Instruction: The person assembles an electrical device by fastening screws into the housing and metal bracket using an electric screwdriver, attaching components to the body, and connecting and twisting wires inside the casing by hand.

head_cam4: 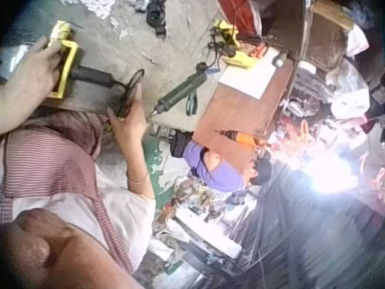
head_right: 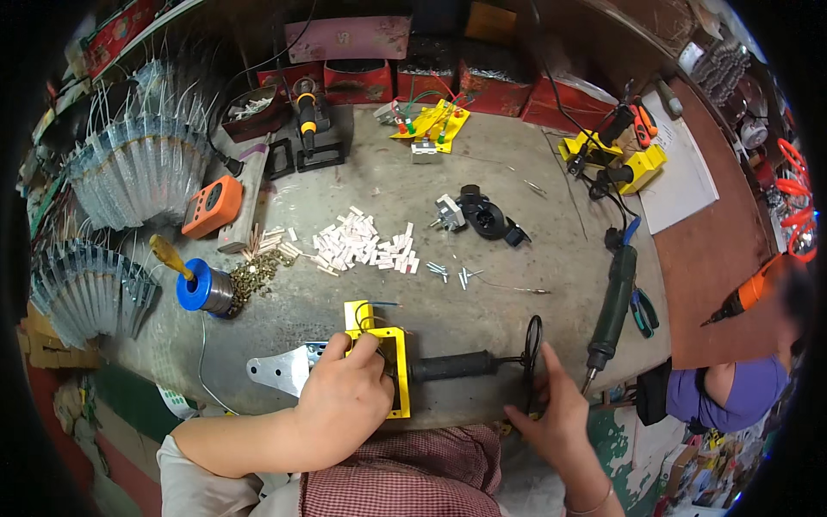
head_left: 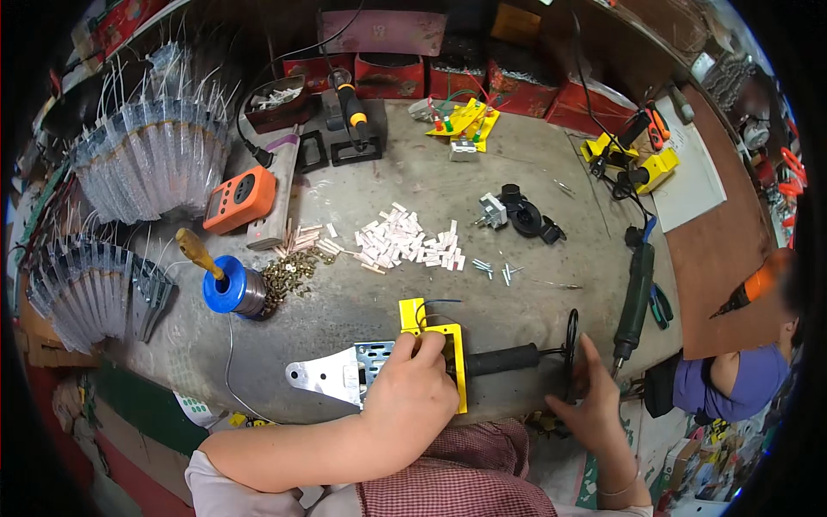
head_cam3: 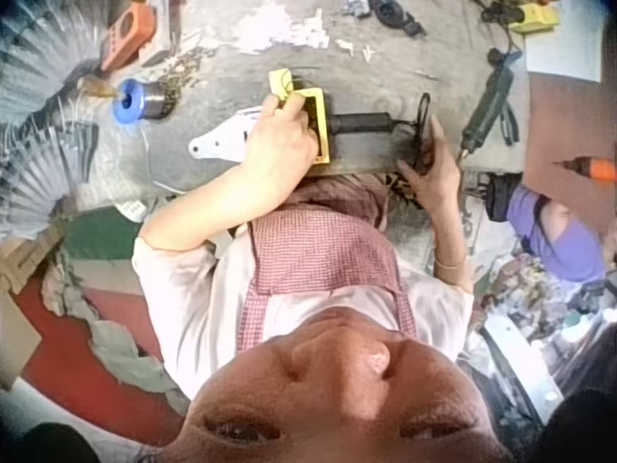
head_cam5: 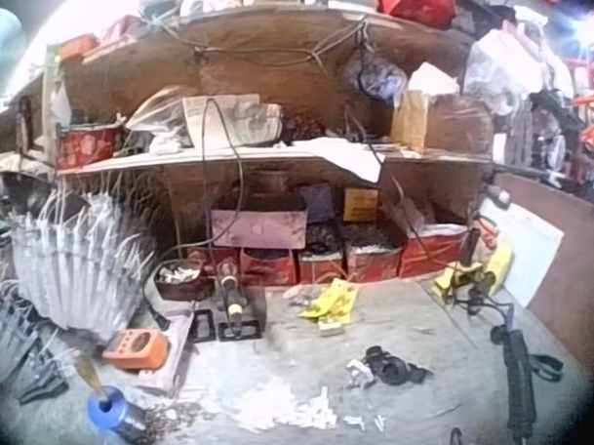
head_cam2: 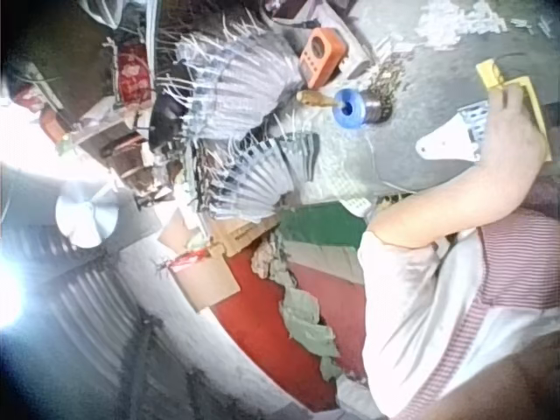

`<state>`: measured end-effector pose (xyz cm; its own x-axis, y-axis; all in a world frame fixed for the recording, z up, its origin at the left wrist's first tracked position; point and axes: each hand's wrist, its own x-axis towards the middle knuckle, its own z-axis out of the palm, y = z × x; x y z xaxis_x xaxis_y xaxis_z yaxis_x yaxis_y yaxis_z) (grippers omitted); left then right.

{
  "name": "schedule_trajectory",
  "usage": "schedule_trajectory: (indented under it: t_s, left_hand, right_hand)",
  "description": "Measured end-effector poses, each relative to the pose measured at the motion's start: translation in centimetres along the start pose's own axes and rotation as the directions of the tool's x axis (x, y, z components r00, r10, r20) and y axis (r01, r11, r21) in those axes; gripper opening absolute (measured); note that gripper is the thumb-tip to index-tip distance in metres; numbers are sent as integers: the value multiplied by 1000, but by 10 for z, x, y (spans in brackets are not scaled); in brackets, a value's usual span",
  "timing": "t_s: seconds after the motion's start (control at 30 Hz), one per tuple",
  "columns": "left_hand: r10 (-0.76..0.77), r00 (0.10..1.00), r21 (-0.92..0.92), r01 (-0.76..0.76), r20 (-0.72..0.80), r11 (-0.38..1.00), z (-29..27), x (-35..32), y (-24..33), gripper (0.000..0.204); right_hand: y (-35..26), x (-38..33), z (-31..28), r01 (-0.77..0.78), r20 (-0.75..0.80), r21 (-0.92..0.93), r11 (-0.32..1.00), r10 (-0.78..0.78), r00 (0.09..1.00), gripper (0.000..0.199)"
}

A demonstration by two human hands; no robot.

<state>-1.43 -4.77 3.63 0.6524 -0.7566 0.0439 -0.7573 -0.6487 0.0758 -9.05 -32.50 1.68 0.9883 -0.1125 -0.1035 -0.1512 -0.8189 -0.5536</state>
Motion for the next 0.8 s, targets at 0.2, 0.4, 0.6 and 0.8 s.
schedule_trajectory:
  t_s: [0.2,0.4,0.6,0.8]
  left_hand:
    - [42,994,59,-48,97,997,5,9,2,10]
    - [61,963,-1,-63,264,998,-10,15,-3,9]
    - [64,980,-104,-45,189,994,4,5,-11,10]
    - [25,1000,-531,-28,-13,847,4,-10,-40,11]
  right_hand:
    - [-13,11,-29,40,100,85,996,-49,994,58]
    - [-50,51,-92,583,192,-400,707,-557,808,31]
    - [-17,95,-61,674,270,-325,663,-618,738,22]
    - [30,87,-42,468,151,-84,880,-453,878,27]
